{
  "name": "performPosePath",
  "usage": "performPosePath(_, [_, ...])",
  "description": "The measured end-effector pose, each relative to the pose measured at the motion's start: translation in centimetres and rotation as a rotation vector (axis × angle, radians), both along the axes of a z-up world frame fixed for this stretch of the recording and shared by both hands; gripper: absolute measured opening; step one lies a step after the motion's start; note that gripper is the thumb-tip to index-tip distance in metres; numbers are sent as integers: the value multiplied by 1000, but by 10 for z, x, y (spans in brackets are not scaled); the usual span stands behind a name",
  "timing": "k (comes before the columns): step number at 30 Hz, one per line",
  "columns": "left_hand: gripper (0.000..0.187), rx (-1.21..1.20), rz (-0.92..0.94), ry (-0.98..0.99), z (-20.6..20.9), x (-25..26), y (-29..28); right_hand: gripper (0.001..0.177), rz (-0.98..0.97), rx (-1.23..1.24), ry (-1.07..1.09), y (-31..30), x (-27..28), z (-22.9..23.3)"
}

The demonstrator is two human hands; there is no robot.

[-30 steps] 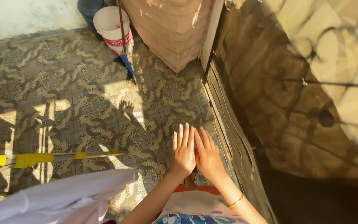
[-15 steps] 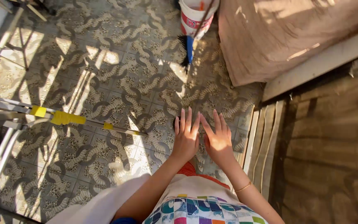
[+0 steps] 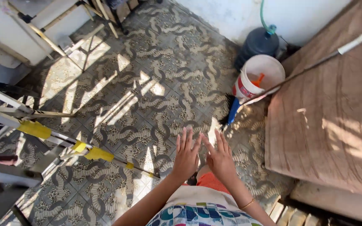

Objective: The person hangs a light blue shirt on a hanger and places it on a clothes rack. They then retrieve several small garments from a bucket and hang them on a blue circular drying rack.

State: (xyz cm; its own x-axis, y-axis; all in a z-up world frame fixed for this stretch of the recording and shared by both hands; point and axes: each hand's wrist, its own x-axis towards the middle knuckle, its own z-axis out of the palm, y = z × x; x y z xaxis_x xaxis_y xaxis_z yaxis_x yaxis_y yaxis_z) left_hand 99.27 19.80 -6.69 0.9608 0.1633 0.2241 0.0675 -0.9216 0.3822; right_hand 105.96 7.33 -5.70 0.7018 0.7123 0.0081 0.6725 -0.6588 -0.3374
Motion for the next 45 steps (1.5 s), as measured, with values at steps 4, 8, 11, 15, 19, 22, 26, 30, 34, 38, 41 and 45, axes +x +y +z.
performPosePath(4, [50,100,125,-19,-14,49,59,55,130,152,24,69,59,-5])
performPosePath(8, [55,255,258,-18,-32,117,130,63,258,169,2,143,139,-25])
performPosePath(11, [63,258,355,30,-33,171,168,62,329,156,17,192,203,-24])
performPosePath(15, [67,204,451,-25,-13,235,247,55,422,159,28,284,277,-24])
performPosePath(19, [76,139,587,-20,-14,257,308,58,566,160,69,361,311,-5])
performPosePath(22, [73,61,682,-124,-16,261,363,60,711,170,101,432,327,3])
performPosePath(26, [75,80,889,108,-48,250,417,63,875,51,181,507,330,-22])
performPosePath(30, [69,146,1020,132,-57,237,489,70,1025,-37,129,597,321,-36])
performPosePath(34, [63,255,1125,148,-48,230,595,71,1175,5,114,712,309,-23])
performPosePath(38, [69,115,1143,123,-26,224,697,78,1248,13,105,822,301,-12])
performPosePath(41, [69,23,1191,116,-15,220,757,78,1259,33,97,887,297,2])
performPosePath(45, [75,151,1260,147,-4,208,817,68,1236,80,162,953,282,24])
